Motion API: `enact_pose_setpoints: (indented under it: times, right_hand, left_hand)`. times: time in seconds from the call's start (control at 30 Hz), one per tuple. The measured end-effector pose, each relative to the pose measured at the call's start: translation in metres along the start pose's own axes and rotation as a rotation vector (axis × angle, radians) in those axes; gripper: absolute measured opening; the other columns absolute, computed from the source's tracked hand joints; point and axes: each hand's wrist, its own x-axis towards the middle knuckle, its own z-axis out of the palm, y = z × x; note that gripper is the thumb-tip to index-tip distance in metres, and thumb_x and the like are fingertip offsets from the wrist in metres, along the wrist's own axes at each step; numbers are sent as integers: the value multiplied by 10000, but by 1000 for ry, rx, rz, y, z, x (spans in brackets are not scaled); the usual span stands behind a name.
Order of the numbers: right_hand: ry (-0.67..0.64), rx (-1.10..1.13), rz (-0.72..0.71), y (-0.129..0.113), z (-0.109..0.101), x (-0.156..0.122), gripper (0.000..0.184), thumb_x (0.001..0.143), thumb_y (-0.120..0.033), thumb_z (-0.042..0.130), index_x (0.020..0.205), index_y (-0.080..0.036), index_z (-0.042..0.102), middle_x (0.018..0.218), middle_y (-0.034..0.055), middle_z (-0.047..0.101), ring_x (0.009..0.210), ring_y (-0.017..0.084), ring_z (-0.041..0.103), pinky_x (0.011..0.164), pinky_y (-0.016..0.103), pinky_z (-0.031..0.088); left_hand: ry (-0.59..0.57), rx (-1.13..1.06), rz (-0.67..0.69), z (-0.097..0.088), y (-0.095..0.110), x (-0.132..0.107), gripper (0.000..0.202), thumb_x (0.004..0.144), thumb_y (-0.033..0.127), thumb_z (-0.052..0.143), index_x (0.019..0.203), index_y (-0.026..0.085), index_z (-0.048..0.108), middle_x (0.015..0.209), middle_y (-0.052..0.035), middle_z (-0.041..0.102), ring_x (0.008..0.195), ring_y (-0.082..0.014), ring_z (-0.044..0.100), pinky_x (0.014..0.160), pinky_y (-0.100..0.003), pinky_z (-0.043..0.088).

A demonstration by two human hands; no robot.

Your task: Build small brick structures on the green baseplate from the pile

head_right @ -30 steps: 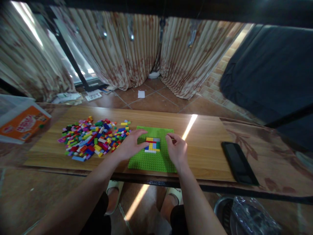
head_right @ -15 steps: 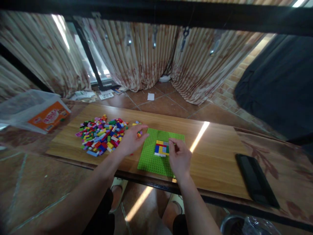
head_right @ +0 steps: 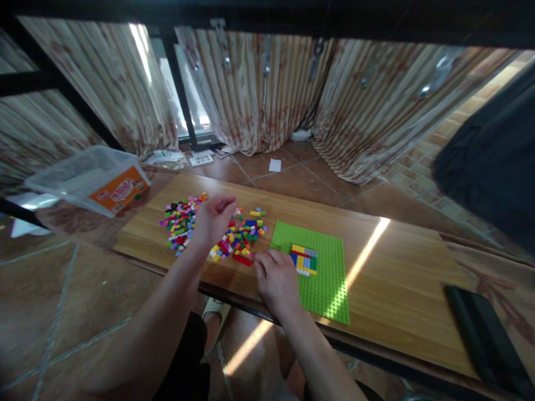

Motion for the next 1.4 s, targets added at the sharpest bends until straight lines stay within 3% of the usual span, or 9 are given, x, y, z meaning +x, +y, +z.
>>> enact_pose_setpoints:
  times: [0.23,0.67,0.93,1.1,1.4]
  right_hand:
    - [-26,-4,-24,-13,19,11,188,920,-248,518,932,-208,701,934,60,669,892,206,571,799,340,407]
    - [-138,-157,15,-36,29,32,170,887,-307,581,996,-238,692,987,63,614,970,236,498,811,372,351]
    - [-62,-96,8,-29,28,32,195,935,-297,515,966,-234,697,919,47,649,914,210,526,801,352,336]
    - [69,-74,121,-13,23,32,211,942,-253,492,943,-225,702,927,59,664,885,207,547,792,347,338]
    - [-20,-72,106,-6,23,34,223,895,-237,546,1070,-235,684,1017,77,646,936,233,542,806,363,375]
  left_hand:
    - [-16,18,-37,-8,2,-1,199,787,204,581,927,130,700,874,-64,724,807,-164,663,795,-295,530]
    - [-82,97,-14,-7,-8,-1,234,775,287,603,933,151,709,904,-67,728,819,-182,664,804,-318,535]
    - [-77,120,-38,-9,-7,-1,208,777,257,593,914,147,703,871,-63,728,757,-167,656,748,-298,533]
    - [-36,107,-79,-17,-5,4,204,788,200,569,927,133,702,870,-67,727,750,-161,653,740,-285,530]
    - [-11,109,-61,-17,-9,3,188,790,172,574,922,154,706,861,-50,725,789,-161,656,791,-301,528]
